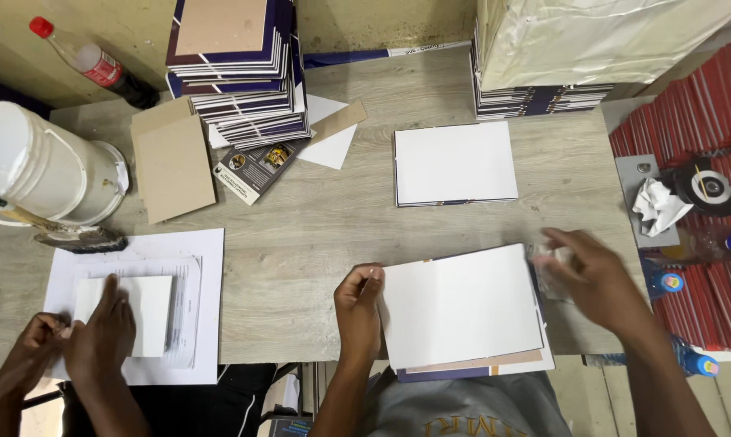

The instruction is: The person inserts white paper sheets into book covers and stacks them on the table. Another person applies glue to the edges of the paper sheets using a brush. The person then closes the covers and places the assembled books into a pile.

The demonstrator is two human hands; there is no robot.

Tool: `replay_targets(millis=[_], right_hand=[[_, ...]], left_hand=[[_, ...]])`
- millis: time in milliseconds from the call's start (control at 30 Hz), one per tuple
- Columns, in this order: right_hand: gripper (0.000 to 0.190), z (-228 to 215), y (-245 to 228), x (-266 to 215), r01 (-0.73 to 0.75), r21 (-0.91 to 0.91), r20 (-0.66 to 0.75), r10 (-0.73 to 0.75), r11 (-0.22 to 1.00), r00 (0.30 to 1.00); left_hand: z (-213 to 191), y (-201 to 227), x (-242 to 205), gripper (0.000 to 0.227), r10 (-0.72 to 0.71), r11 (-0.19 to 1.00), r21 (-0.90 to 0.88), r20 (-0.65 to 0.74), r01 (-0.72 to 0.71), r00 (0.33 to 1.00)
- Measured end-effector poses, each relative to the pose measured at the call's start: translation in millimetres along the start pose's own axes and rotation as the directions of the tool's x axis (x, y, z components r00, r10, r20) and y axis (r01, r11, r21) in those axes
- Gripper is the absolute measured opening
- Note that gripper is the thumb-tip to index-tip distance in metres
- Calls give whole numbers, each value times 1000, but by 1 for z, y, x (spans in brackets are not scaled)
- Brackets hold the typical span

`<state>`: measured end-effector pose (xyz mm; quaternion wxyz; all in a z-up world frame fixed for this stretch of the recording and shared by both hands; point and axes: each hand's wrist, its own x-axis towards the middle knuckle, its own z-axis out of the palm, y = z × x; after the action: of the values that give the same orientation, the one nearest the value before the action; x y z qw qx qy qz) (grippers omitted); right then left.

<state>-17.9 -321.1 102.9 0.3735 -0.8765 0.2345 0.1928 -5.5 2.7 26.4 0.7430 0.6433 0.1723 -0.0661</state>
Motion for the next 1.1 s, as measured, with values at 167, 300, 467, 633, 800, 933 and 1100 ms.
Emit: replay_targets(millis=[167, 300, 467, 633, 800, 933, 1100], right_hand=[[31, -8, -22, -16, 315, 222, -265, -254, 923, 930], [20, -26, -44, 33, 688, 89, -515, -558, 720, 651], [28, 28, 24, 182, 768, 92, -445, -664, 634, 601], [25, 40, 24, 182, 533, -115, -217, -544, 839, 810], [60, 49, 22, 251, 85, -86, -177, -99, 993, 979], [55, 55, 20, 255, 89, -54, -172, -97, 995, 980], [70, 32, 8, 201, 275, 603, -147, -235, 749, 961]], left_hand=[[26, 83, 6, 22, 110, 981, -168, 88, -94, 990], [48, 120, 67, 37, 483, 849, 81, 283, -523, 828], [56, -4, 183, 21, 476, 871, -72, 363, -485, 801], [81, -8, 209, 59, 13, 936, 341, 224, -91, 975], [123, -15, 246, 78, -197, 903, 403, 78, 150, 977], [126, 5, 238, 75, -229, 921, 340, 75, 191, 970], [100, 57, 180, 53, -87, 974, 224, 455, -19, 886]])
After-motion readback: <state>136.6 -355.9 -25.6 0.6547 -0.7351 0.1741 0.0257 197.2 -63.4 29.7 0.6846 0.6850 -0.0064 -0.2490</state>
